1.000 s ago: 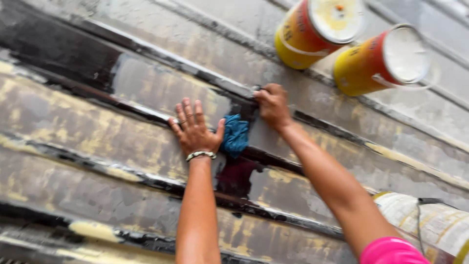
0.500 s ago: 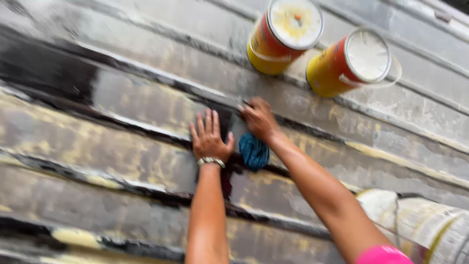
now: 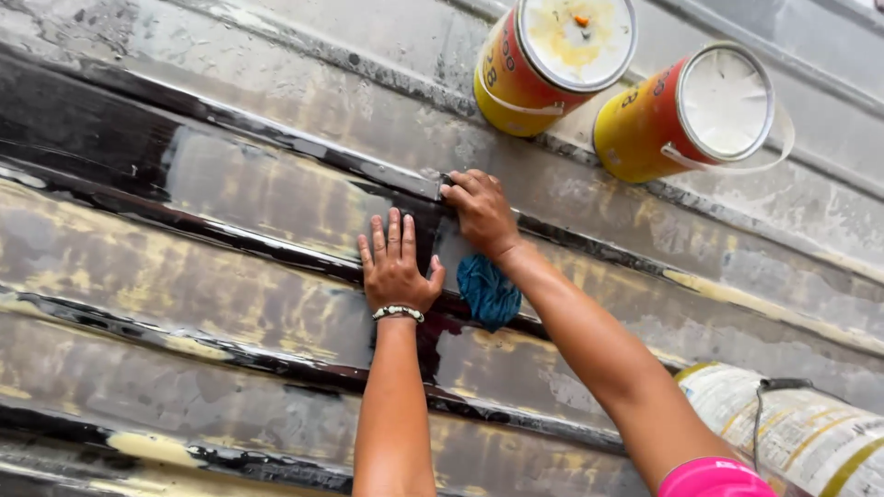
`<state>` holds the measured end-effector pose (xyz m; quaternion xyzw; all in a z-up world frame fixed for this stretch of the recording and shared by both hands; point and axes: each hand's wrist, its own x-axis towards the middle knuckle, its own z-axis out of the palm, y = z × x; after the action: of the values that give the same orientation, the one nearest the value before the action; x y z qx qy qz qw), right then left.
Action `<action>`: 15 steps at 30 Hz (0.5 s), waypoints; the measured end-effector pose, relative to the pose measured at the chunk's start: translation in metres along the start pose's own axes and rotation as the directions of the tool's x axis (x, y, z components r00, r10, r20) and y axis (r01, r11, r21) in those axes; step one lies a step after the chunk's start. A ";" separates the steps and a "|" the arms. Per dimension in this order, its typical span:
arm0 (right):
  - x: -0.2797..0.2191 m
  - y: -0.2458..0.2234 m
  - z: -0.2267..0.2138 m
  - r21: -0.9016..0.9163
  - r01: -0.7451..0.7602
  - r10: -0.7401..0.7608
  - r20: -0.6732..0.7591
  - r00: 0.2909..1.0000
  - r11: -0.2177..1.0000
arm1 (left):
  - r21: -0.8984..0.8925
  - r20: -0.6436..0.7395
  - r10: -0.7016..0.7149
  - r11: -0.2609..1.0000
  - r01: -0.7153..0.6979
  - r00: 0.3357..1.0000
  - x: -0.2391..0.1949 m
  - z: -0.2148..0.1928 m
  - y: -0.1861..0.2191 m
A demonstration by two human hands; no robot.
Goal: Sanding the roof of a vehicle using a sanding block and water.
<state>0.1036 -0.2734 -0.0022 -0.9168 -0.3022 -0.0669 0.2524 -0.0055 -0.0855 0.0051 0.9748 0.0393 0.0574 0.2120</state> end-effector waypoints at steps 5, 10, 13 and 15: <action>-0.062 0.024 -0.054 0.008 -0.045 0.045 -0.001 0.999 0.999 | 0.006 -0.030 0.018 1.000 -0.018 0.999 0.005 -0.002 0.000; -0.019 0.009 -0.021 -0.062 -0.069 0.072 0.047 0.996 0.996 | -0.005 -0.054 0.032 0.999 -0.032 0.998 0.002 -0.002 -0.004; 0.004 -0.004 -0.001 -0.049 0.004 -0.005 -0.010 1.000 0.999 | -0.005 -0.036 0.029 1.000 -0.029 0.999 0.001 0.002 -0.004; -0.020 -0.001 -0.022 0.007 0.016 -0.015 -0.038 0.999 1.000 | -0.014 -0.053 0.023 1.000 -0.024 0.998 -0.001 0.000 -0.003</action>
<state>0.0874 -0.2939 0.0114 -0.9121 -0.3047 -0.0852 0.2608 -0.0067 -0.0830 0.0038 0.9718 0.0330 0.0859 0.2171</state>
